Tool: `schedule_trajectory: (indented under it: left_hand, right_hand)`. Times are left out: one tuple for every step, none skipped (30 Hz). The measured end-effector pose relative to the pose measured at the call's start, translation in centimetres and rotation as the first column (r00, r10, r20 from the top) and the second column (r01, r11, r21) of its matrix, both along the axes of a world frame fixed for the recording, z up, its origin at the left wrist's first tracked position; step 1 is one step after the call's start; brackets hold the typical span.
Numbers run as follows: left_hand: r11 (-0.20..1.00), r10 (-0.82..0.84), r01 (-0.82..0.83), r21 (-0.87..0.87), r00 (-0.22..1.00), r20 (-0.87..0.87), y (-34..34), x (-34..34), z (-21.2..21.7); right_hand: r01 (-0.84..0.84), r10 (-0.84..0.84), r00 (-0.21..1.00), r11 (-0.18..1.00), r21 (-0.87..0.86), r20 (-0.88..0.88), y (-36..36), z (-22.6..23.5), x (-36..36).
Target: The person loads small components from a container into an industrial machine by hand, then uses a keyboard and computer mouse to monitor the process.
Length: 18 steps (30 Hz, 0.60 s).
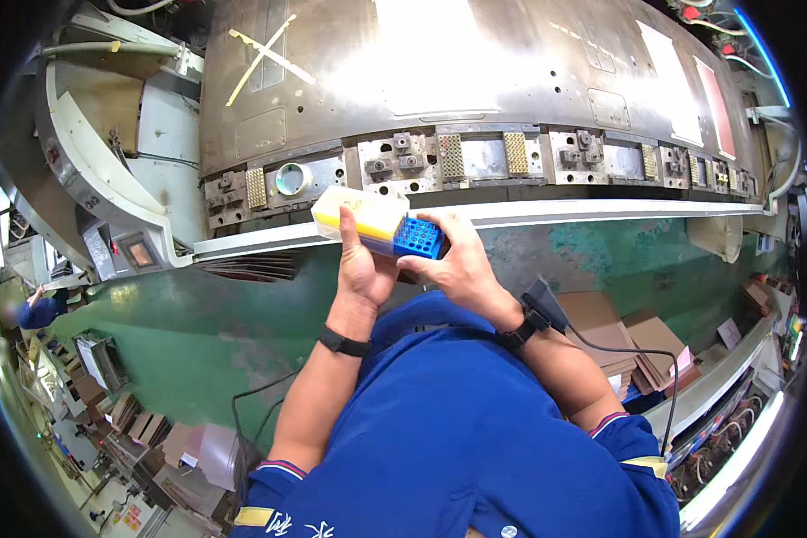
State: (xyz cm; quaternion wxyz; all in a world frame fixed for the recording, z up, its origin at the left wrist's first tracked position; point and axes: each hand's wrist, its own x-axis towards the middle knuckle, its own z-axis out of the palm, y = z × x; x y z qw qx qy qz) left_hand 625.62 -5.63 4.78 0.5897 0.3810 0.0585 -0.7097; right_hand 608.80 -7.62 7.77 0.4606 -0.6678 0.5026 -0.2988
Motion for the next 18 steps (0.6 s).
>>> schedule_trajectory:
  left_hand:
    - [0.999,0.017,-0.017,0.028,1.000,0.019,-0.6,0.8,-0.3]
    - [0.998,0.032,-0.034,0.056,0.999,0.039,-1.1,1.4,-0.5]
    - [0.997,0.031,-0.033,0.066,0.999,0.035,-1.7,1.8,-0.4]
    - [0.992,0.052,-0.059,0.114,0.997,0.063,-2.2,2.2,-0.1]
    - [0.983,0.073,-0.087,0.161,0.993,0.093,-2.5,2.5,0.0]
    - [0.980,0.072,-0.088,0.177,0.993,0.095,-2.9,2.8,-0.2]
    - [0.971,0.056,-0.081,0.225,0.991,0.118,-3.1,3.1,-0.5]
    - [0.959,0.040,-0.077,0.273,0.989,0.140,-3.3,3.4,-0.7]
    - [0.950,0.034,-0.083,0.302,0.986,0.163,-3.4,3.3,-0.4]
    - [0.945,0.036,-0.088,0.314,0.985,0.167,-3.6,3.3,-0.3]
    - [0.941,0.023,-0.084,0.329,0.983,0.184,-3.8,3.3,-0.3]
    - [0.937,0.008,-0.077,0.341,0.980,0.201,-4.1,3.3,-0.2]
    - [0.933,0.006,-0.079,0.352,0.979,0.204,-4.5,3.2,0.0]
    - [0.931,0.003,-0.087,0.354,0.973,0.230,-4.8,3.0,0.3]
    - [0.929,0.001,-0.095,0.357,0.967,0.256,-5.1,2.8,0.7]
    - [0.925,-0.001,-0.097,0.367,0.966,0.258,-5.3,2.5,1.1]
    - [0.927,-0.017,-0.099,0.361,0.952,0.306,-5.5,2.3,1.5]
    - [0.930,-0.031,-0.102,0.353,0.935,0.352,-5.9,2.0,1.9]
  right_hand:
    - [-0.003,0.003,1.000,1.000,-0.020,0.006,-0.6,-0.3,0.5]
    - [-0.004,0.004,1.000,1.000,-0.013,0.001,-1.0,-0.4,0.9]
    - [-0.007,0.003,0.999,0.994,0.105,0.037,-1.2,-0.5,1.3]
    - [-0.015,-0.002,0.997,0.975,0.222,0.075,-1.4,-0.7,1.5]
    - [-0.015,-0.003,0.997,0.972,0.234,0.073,-1.6,-0.6,1.7]
    - [-0.081,-0.023,0.967,0.916,0.393,0.255,-2.2,-0.6,1.7]
    - [-0.174,-0.077,0.903,0.833,0.525,0.422,-2.7,-0.7,1.6]
    - [-0.178,-0.082,0.902,0.823,0.539,0.424,-3.2,-1.0,1.5]
    - [-0.222,-0.075,0.890,0.791,0.571,0.450,-3.6,-1.1,1.1]
    - [-0.265,-0.070,0.876,0.755,0.600,0.476,-4.0,-1.4,0.8]
    - [-0.286,-0.054,0.876,0.743,0.605,0.480,-4.5,-1.8,0.6]
    - [-0.289,-0.059,0.874,0.736,0.613,0.482,-4.8,-2.1,0.3]
    - [-0.315,-0.030,0.872,0.731,0.605,0.489,-5.2,-2.5,0.0]
    - [-0.341,-0.001,0.868,0.726,0.597,0.496,-5.5,-2.8,-0.2]
    - [-0.357,-0.034,0.837,0.724,0.591,0.546,-6.0,-3.1,-0.3]
    - [-0.371,-0.067,0.802,0.723,0.583,0.594,-6.5,-3.4,-0.5]
    - [-0.361,-0.085,0.817,0.695,0.622,0.570,-6.9,-3.2,-0.9]
    - [-0.364,-0.087,0.816,0.690,0.625,0.571,-7.1,-3.5,-1.3]
